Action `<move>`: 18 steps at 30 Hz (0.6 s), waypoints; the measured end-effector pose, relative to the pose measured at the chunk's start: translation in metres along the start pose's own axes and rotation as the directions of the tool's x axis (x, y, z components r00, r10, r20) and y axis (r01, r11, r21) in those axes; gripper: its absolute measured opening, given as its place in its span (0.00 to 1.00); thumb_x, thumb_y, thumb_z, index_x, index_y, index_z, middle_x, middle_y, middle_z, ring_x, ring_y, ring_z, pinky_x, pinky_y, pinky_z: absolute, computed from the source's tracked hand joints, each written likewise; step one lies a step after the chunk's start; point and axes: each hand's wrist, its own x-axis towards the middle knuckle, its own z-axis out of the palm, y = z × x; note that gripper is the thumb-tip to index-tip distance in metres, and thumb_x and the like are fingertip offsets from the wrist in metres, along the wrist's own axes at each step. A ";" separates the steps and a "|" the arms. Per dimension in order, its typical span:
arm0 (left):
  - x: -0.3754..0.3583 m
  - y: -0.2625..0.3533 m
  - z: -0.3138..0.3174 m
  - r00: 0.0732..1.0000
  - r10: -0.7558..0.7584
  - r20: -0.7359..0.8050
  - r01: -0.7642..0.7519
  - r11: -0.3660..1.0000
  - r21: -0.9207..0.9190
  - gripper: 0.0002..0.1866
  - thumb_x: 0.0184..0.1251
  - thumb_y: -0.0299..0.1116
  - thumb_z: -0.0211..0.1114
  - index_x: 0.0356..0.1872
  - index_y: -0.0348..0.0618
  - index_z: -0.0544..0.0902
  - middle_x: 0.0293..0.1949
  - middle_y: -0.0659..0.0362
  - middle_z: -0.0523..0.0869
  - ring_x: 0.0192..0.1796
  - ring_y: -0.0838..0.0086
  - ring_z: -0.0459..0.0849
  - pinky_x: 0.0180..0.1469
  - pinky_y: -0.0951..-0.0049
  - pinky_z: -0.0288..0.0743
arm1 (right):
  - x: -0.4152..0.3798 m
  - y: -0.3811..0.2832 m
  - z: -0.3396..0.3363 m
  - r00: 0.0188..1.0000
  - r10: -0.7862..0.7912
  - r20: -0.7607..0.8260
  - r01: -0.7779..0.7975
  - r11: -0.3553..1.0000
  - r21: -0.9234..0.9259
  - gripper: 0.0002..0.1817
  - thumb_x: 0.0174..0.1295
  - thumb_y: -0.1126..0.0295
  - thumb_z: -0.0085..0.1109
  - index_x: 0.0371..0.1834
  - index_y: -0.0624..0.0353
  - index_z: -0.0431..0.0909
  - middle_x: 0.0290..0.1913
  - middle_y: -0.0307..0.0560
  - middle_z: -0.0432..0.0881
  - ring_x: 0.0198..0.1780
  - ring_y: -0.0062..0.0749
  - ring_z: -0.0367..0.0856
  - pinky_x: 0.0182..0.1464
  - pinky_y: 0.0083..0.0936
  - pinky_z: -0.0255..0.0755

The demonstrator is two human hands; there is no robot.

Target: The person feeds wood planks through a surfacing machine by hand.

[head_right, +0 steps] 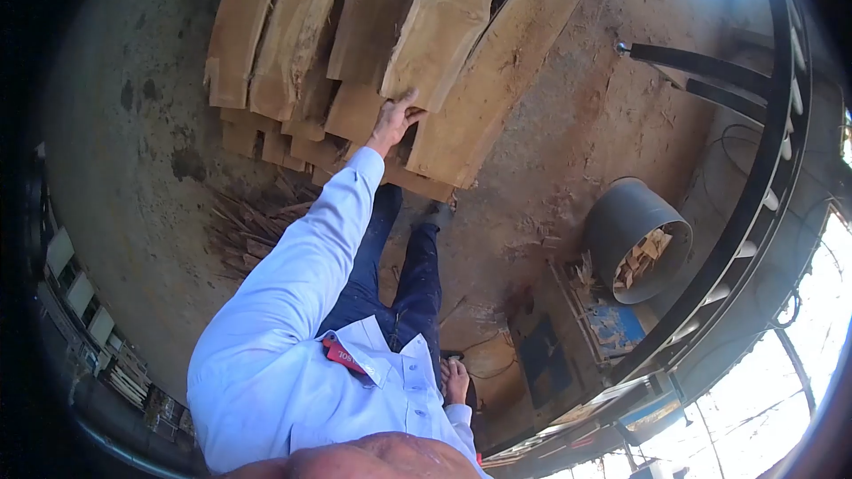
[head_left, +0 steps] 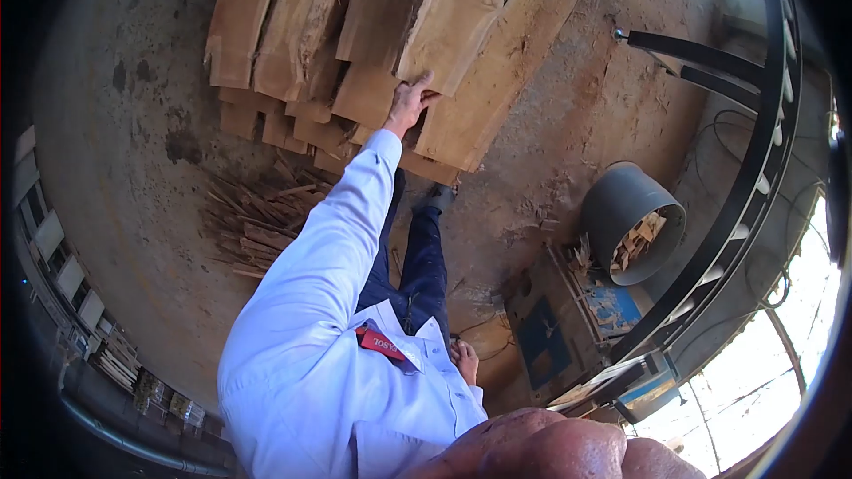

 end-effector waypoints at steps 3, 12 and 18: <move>-0.027 0.016 0.014 0.996 0.008 0.084 -0.007 1.000 -0.006 0.22 0.65 0.36 0.71 0.57 0.41 0.76 0.50 0.56 0.83 0.48 0.63 0.85 0.52 0.58 0.85 | 0.015 -0.013 0.011 0.998 -0.056 0.025 0.055 0.998 0.019 0.17 0.73 0.61 0.55 0.56 0.62 0.75 0.47 0.49 0.84 0.42 0.29 0.85 0.41 0.23 0.80; -0.208 0.060 0.012 0.989 -0.099 0.106 0.099 0.995 0.003 0.20 0.70 0.36 0.66 0.58 0.40 0.76 0.52 0.55 0.84 0.54 0.64 0.84 0.56 0.53 0.82 | -0.002 -0.104 0.074 0.903 -0.424 0.071 0.428 0.901 -0.068 0.19 0.73 0.60 0.55 0.57 0.64 0.76 0.49 0.48 0.84 0.46 0.31 0.85 0.47 0.25 0.79; -0.350 0.064 -0.035 0.982 -0.184 0.037 0.187 0.978 -0.091 0.19 0.71 0.34 0.64 0.59 0.39 0.75 0.53 0.52 0.83 0.55 0.60 0.84 0.56 0.52 0.83 | -0.041 -0.174 0.149 0.693 -0.613 0.379 0.718 0.635 -0.285 0.22 0.71 0.56 0.56 0.56 0.64 0.79 0.52 0.48 0.84 0.53 0.28 0.81 0.55 0.26 0.74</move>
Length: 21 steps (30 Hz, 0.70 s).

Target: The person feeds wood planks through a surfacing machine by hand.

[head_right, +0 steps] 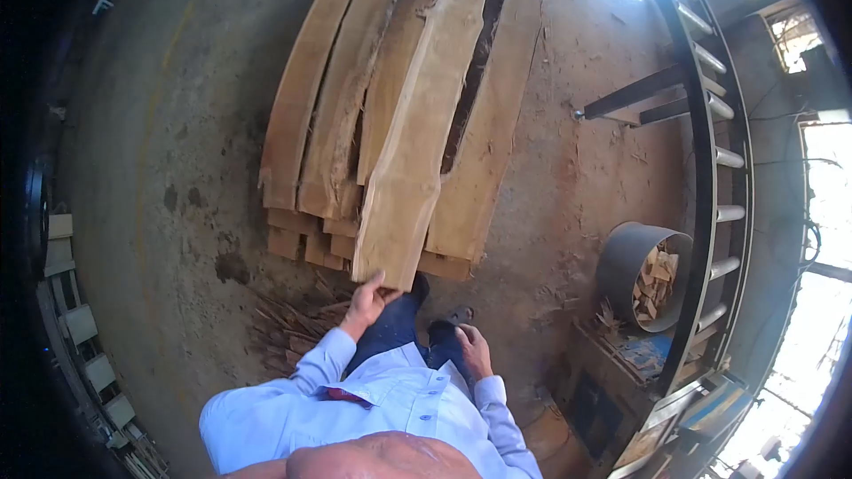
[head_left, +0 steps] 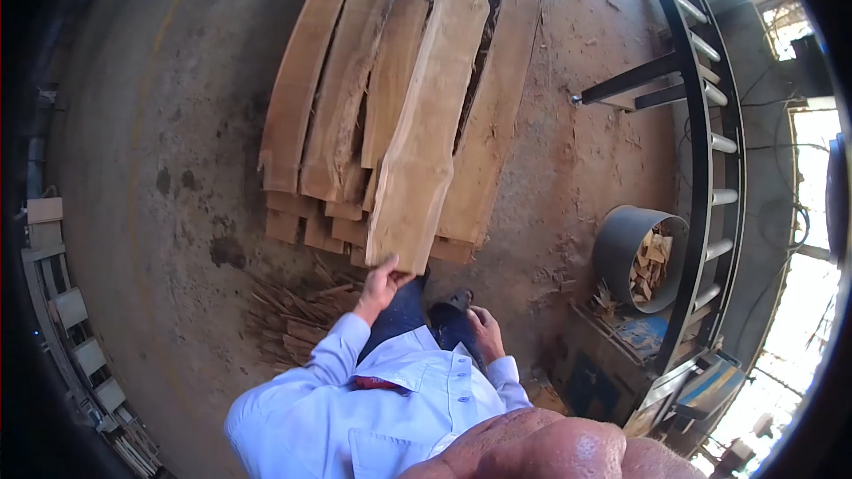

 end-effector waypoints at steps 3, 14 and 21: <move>-0.061 -0.007 0.003 0.998 -0.017 0.068 0.014 0.999 0.033 0.22 0.72 0.37 0.63 0.61 0.38 0.73 0.56 0.49 0.82 0.60 0.58 0.81 0.62 0.52 0.79 | 0.015 -0.028 0.026 0.967 -0.066 0.247 0.013 0.978 0.210 0.27 0.72 0.52 0.55 0.64 0.63 0.74 0.59 0.49 0.80 0.61 0.33 0.77 0.64 0.28 0.68; -0.174 -0.099 0.039 0.972 -0.069 0.225 0.051 0.995 0.084 0.20 0.74 0.36 0.61 0.61 0.35 0.74 0.56 0.47 0.82 0.59 0.59 0.81 0.67 0.54 0.74 | -0.080 -0.035 0.033 0.877 -0.335 0.346 -0.031 0.678 0.734 0.23 0.69 0.61 0.60 0.64 0.59 0.70 0.55 0.43 0.80 0.54 0.30 0.79 0.57 0.30 0.73; -0.235 -0.168 0.064 0.877 -0.319 0.359 0.173 0.906 0.385 0.16 0.73 0.36 0.62 0.54 0.36 0.79 0.49 0.51 0.86 0.52 0.65 0.85 0.61 0.65 0.78 | -0.146 0.002 -0.033 0.931 -0.349 0.108 0.110 0.551 0.827 0.16 0.66 0.69 0.59 0.56 0.59 0.74 0.48 0.44 0.83 0.45 0.31 0.85 0.46 0.29 0.80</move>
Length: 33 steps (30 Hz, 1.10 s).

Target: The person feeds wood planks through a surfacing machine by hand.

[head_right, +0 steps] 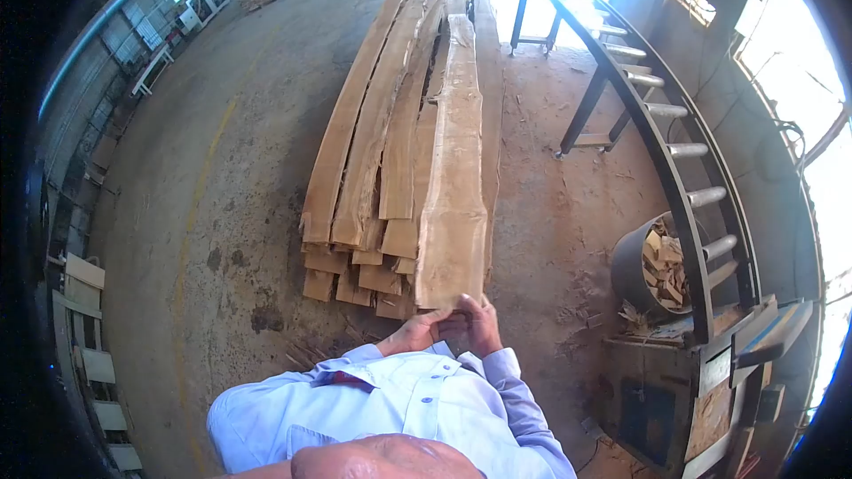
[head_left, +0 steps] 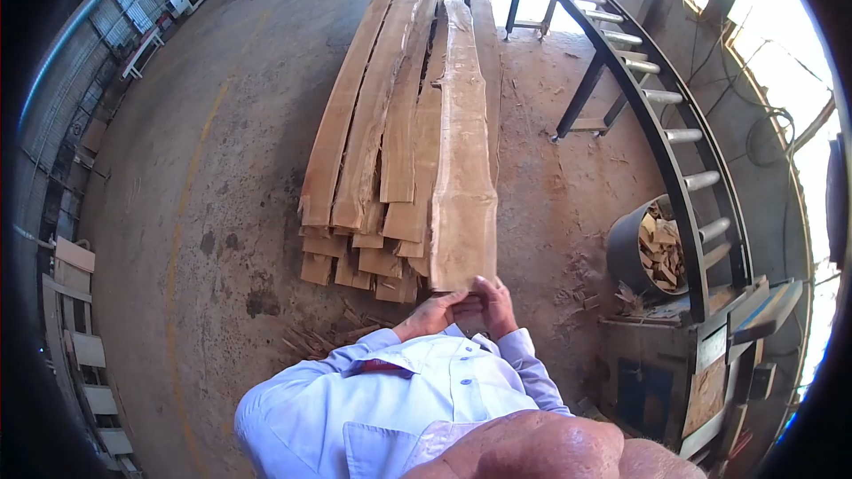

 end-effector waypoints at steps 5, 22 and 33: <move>0.003 -0.034 -0.027 0.994 -0.113 -0.007 0.096 0.809 0.580 0.13 0.70 0.36 0.66 0.46 0.36 0.79 0.39 0.54 0.87 0.40 0.69 0.87 0.43 0.72 0.82 | -0.054 -0.029 -0.051 0.973 -0.202 -0.110 0.205 0.979 0.017 0.16 0.65 0.67 0.61 0.54 0.60 0.76 0.47 0.40 0.82 0.46 0.27 0.83 0.47 0.29 0.79; 0.170 0.019 0.014 0.973 0.207 -0.100 -0.113 0.812 0.573 0.24 0.71 0.59 0.58 0.45 0.46 0.80 0.36 0.61 0.84 0.38 0.71 0.85 0.39 0.64 0.81 | -0.303 -0.002 -0.174 0.684 -0.401 -0.609 0.442 0.892 -0.090 0.21 0.62 0.70 0.63 0.56 0.70 0.74 0.53 0.51 0.81 0.55 0.36 0.80 0.61 0.32 0.72; 0.270 0.036 0.011 0.991 0.071 -0.113 -0.021 0.921 0.389 0.27 0.68 0.58 0.64 0.52 0.45 0.78 0.46 0.54 0.83 0.47 0.62 0.84 0.51 0.57 0.81 | -0.368 0.063 -0.206 0.313 -0.292 -0.904 0.458 0.880 -0.126 0.24 0.67 0.61 0.61 0.58 0.70 0.75 0.53 0.48 0.81 0.50 0.33 0.81 0.55 0.28 0.74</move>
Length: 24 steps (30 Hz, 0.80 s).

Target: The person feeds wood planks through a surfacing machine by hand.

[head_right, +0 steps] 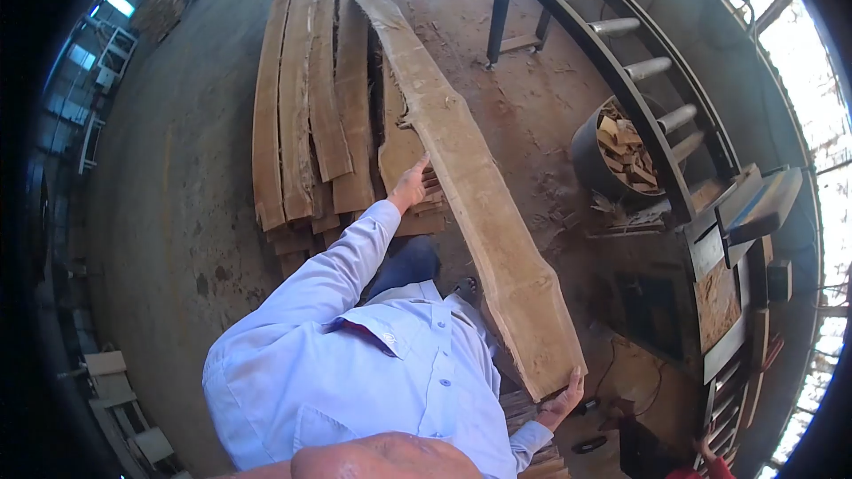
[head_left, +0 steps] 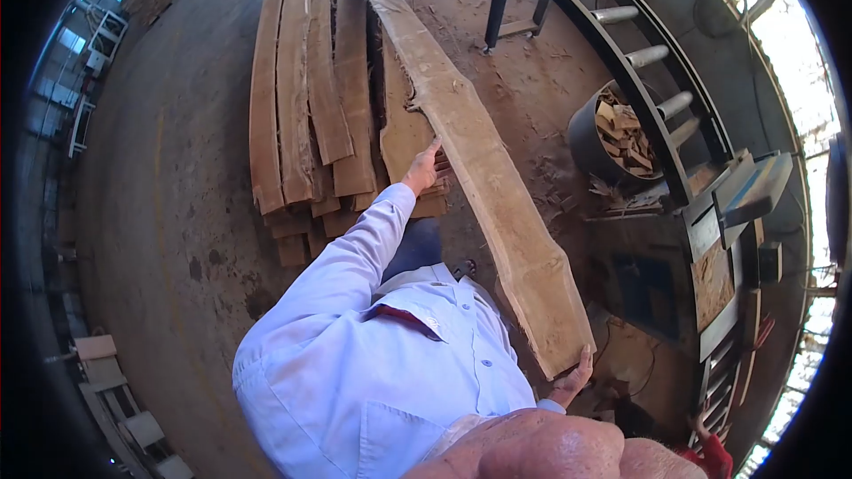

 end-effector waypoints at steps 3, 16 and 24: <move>0.025 0.007 -0.010 0.999 0.040 -0.026 -0.038 0.998 0.049 0.24 0.69 0.54 0.64 0.52 0.45 0.79 0.47 0.54 0.84 0.48 0.63 0.84 0.52 0.59 0.80 | 0.004 0.002 0.016 0.997 -0.011 -0.077 0.006 0.999 -0.054 0.24 0.70 0.60 0.59 0.59 0.71 0.75 0.54 0.49 0.81 0.50 0.33 0.81 0.54 0.29 0.74; 0.122 0.049 -0.014 0.998 -0.031 0.051 0.032 0.999 -0.014 0.34 0.62 0.49 0.72 0.65 0.40 0.73 0.60 0.54 0.81 0.60 0.62 0.80 0.63 0.61 0.74 | 0.014 -0.030 0.049 0.953 -0.037 -0.302 -0.121 0.864 -0.488 0.34 0.75 0.49 0.48 0.59 0.78 0.73 0.54 0.59 0.81 0.51 0.39 0.80 0.56 0.31 0.74; 0.135 0.051 -0.015 0.997 -0.079 0.027 0.083 0.982 -0.171 0.30 0.64 0.44 0.70 0.63 0.40 0.74 0.59 0.53 0.82 0.60 0.60 0.81 0.65 0.57 0.74 | 0.023 -0.011 0.071 0.796 -0.161 -0.583 -0.232 0.809 -0.540 0.42 0.71 0.39 0.46 0.59 0.78 0.74 0.57 0.65 0.80 0.53 0.47 0.80 0.59 0.35 0.72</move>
